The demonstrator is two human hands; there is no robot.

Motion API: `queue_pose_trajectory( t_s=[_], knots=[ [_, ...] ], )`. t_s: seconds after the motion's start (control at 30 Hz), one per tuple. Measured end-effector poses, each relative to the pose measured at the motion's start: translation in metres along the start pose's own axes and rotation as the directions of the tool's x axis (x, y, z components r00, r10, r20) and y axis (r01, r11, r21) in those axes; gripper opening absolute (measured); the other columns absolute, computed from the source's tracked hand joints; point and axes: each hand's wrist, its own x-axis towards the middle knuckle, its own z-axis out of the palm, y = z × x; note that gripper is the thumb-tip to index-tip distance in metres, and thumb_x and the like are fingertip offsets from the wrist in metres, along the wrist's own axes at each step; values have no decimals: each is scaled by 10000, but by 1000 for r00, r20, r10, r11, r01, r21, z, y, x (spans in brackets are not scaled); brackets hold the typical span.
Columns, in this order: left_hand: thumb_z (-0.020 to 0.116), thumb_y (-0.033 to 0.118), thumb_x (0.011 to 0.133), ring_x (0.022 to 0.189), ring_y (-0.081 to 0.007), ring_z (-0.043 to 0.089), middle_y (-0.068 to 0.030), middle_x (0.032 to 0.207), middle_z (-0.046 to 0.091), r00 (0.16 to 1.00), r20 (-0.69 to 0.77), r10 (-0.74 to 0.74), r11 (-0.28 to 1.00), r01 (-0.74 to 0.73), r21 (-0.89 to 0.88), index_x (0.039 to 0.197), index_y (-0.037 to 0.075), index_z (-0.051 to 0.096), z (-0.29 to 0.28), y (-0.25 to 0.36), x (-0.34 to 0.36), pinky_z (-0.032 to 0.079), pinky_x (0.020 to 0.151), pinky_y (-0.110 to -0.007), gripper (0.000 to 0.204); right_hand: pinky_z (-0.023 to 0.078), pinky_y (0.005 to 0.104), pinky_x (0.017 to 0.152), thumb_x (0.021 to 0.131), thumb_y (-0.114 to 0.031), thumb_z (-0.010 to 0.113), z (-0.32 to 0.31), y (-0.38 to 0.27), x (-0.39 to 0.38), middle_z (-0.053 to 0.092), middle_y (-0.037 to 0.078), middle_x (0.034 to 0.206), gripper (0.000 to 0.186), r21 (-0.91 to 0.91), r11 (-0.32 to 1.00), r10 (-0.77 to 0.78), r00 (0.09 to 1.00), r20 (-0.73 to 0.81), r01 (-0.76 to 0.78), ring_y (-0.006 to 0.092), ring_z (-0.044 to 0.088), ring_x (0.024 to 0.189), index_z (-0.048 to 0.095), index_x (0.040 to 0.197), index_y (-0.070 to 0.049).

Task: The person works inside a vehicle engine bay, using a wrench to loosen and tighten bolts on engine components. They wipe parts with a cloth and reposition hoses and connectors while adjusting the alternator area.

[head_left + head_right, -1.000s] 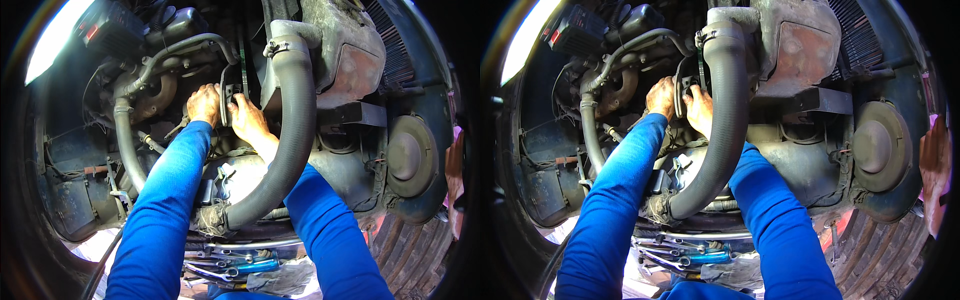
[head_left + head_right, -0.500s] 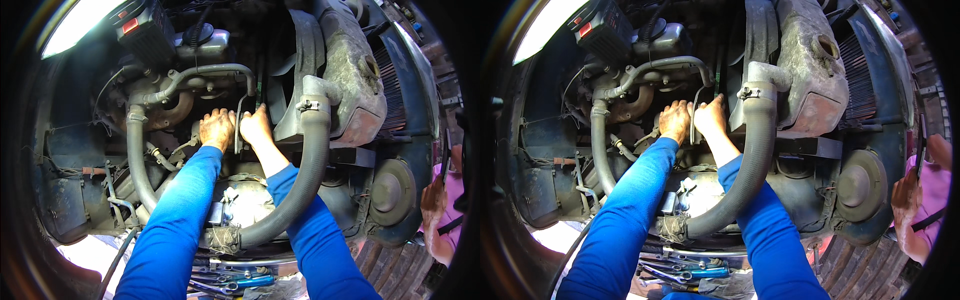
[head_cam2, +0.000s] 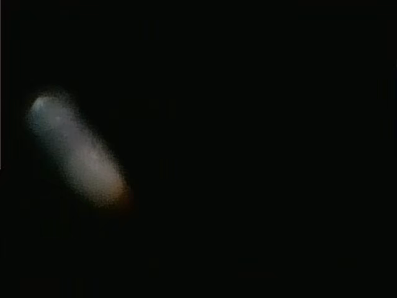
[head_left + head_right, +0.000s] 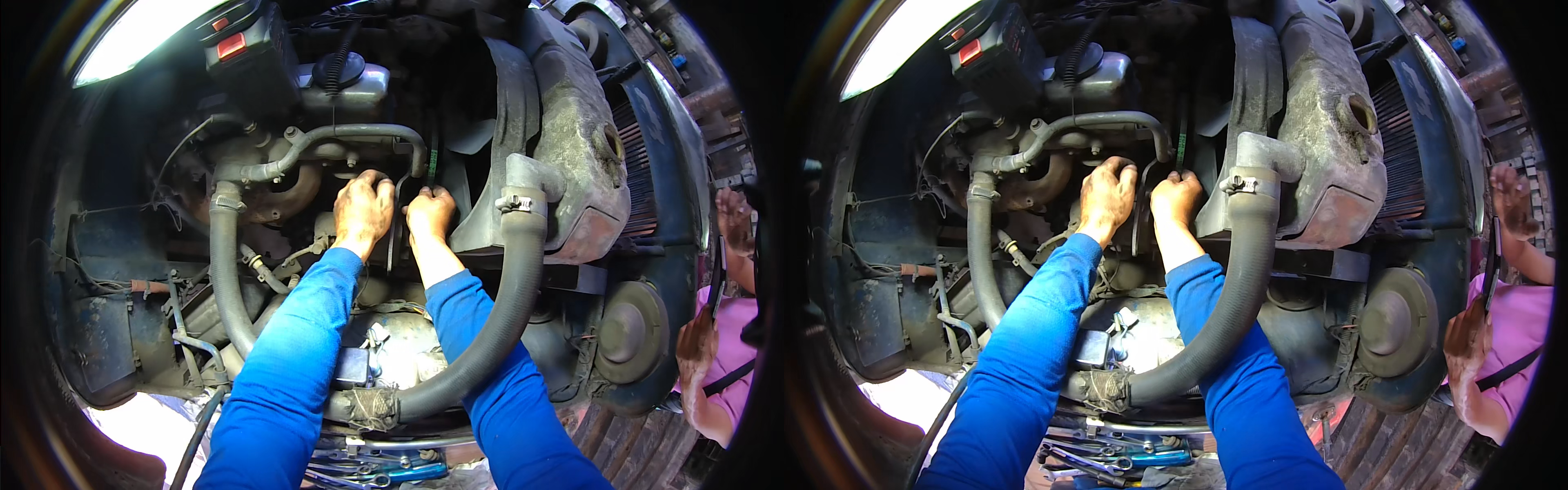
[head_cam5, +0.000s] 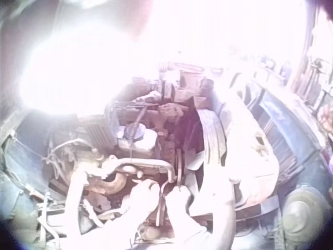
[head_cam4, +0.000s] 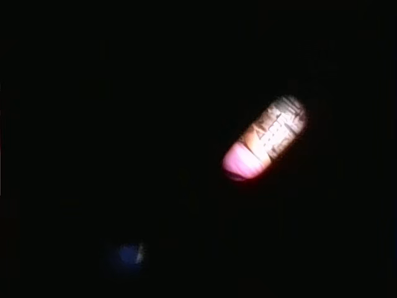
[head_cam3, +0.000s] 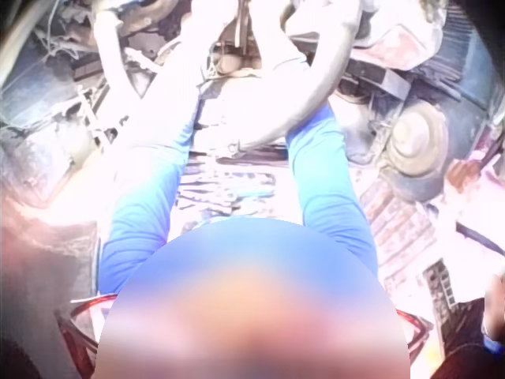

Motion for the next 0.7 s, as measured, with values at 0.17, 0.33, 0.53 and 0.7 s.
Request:
queue_pose_trajectory(
  t_s=[0.17,0.33,0.53,0.7],
  knots=[
    [621,298,955,1184,-393,670,-203,1241,704,975,105,198,977,-205,64,1266,38,722,-5,29,-8,526,1049,-482,417,507,412,709,990,-51,593,-2,-1,-1,688,140,807,159,181,983,-33,999,-25,37,238,614,718,667,940,80],
    [608,266,980,1226,-381,644,-200,1315,705,878,228,420,892,-446,75,1289,15,715,1,39,-12,478,1115,-471,412,504,339,752,992,-41,552,-6,6,1,620,16,917,105,688,660,126,948,293,-301,151,590,815,649,998,0],
    [565,316,1036,1444,-432,496,-306,1520,533,900,164,404,888,-342,-309,1545,-42,447,18,71,-20,378,1226,-459,633,531,355,802,1016,-61,541,-9,4,-3,654,56,994,139,733,634,104,966,238,-249,169,626,896,651,1075,2],
    [390,566,1066,1610,-412,226,-357,1673,290,964,245,105,803,63,-593,1623,-114,259,47,93,32,196,1311,-416,888,553,369,844,1035,-78,532,1,12,-4,682,89,1057,179,746,642,73,982,174,-180,184,657,964,652,1140,3]
  ],
)
